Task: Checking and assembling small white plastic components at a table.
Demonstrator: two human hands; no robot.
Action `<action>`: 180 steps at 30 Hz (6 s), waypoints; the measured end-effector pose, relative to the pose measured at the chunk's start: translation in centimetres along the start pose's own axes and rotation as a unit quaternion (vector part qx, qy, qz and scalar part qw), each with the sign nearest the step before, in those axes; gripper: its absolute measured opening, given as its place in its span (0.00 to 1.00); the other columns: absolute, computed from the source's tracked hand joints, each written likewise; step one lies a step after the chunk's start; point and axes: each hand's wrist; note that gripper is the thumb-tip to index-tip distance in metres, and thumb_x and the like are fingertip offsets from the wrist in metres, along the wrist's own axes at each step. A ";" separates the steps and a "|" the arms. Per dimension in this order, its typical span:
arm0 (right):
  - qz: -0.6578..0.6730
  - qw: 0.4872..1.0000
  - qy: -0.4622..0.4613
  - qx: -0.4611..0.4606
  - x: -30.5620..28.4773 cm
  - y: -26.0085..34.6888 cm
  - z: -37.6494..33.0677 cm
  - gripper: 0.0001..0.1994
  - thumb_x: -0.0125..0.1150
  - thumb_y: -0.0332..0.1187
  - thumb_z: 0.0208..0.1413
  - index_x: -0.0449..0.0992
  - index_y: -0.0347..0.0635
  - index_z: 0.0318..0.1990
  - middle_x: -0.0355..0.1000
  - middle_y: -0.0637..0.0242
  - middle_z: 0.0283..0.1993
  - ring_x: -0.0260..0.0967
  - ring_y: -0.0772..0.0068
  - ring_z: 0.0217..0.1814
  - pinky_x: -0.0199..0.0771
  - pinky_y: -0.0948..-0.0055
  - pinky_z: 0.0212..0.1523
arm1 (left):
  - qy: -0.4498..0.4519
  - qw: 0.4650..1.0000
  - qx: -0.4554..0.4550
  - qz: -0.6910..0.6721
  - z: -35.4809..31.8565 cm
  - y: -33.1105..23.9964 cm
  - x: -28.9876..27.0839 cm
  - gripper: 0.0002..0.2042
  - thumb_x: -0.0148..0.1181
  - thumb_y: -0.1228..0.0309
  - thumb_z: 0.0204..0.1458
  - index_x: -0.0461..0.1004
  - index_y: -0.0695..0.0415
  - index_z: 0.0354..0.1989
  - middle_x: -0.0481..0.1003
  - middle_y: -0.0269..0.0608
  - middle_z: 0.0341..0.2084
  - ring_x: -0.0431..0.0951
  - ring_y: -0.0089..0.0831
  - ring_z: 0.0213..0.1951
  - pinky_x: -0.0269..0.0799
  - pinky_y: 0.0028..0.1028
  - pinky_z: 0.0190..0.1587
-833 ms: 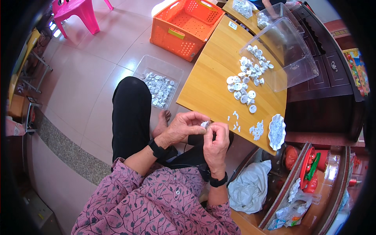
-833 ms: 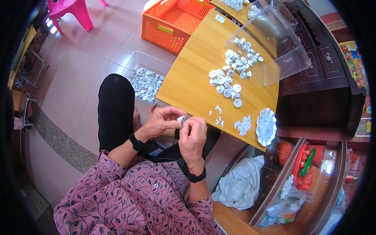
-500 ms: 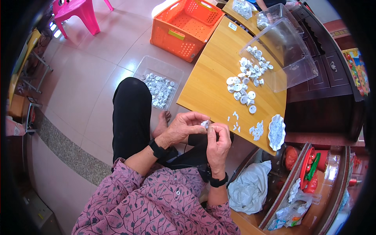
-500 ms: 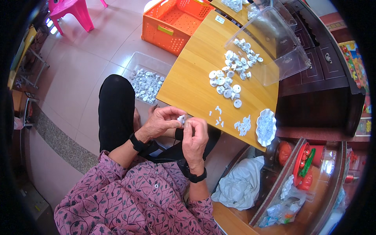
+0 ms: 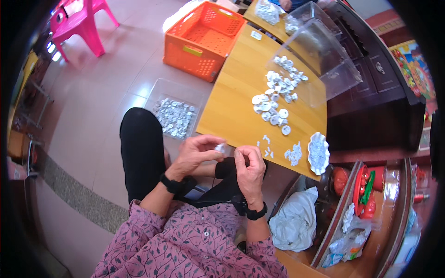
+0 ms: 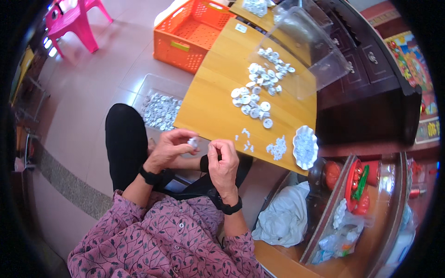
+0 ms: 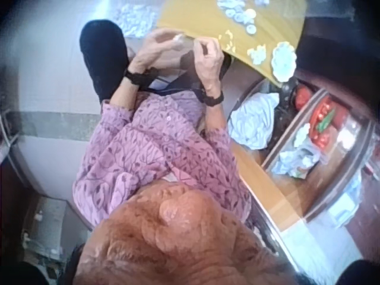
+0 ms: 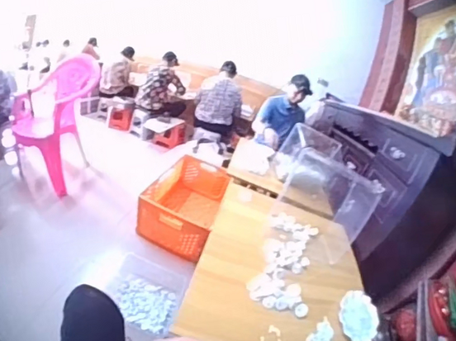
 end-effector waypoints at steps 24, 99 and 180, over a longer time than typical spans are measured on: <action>-0.159 0.971 -0.165 0.067 -8.1 -13.5 7.6 0.11 0.63 0.20 0.56 0.80 0.33 0.47 0.78 0.60 0.43 0.76 0.68 0.40 0.78 0.70 0.42 | -0.336 0.915 0.220 -0.019 2.6 -0.9 -4.7 0.16 0.62 0.71 0.65 0.73 0.69 0.55 0.79 0.46 0.43 0.83 0.27 0.37 0.81 0.24 0.38; 0.163 0.973 -0.046 0.157 -1.8 -2.3 -3.8 0.07 0.59 0.23 0.66 0.80 0.33 0.47 0.77 0.69 0.39 0.74 0.84 0.36 0.76 0.82 0.39 | 0.092 0.987 -0.065 -0.114 0.4 3.9 3.3 0.20 0.60 0.79 0.63 0.70 0.66 0.63 0.78 0.47 0.51 0.82 0.33 0.48 0.80 0.29 0.55; 0.322 0.917 -0.099 0.215 -0.4 -3.4 -3.4 0.05 0.66 0.25 0.62 0.80 0.32 0.42 0.75 0.68 0.44 0.71 0.77 0.47 0.69 0.75 0.54 | 0.066 0.996 -0.024 -0.054 1.3 5.1 3.3 0.20 0.68 0.80 0.56 0.74 0.65 0.58 0.79 0.40 0.48 0.80 0.26 0.50 0.78 0.27 0.56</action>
Point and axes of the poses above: each hand's wrist, its own z-axis towards the middle knuckle, its own x-axis out of the palm, y = z × x
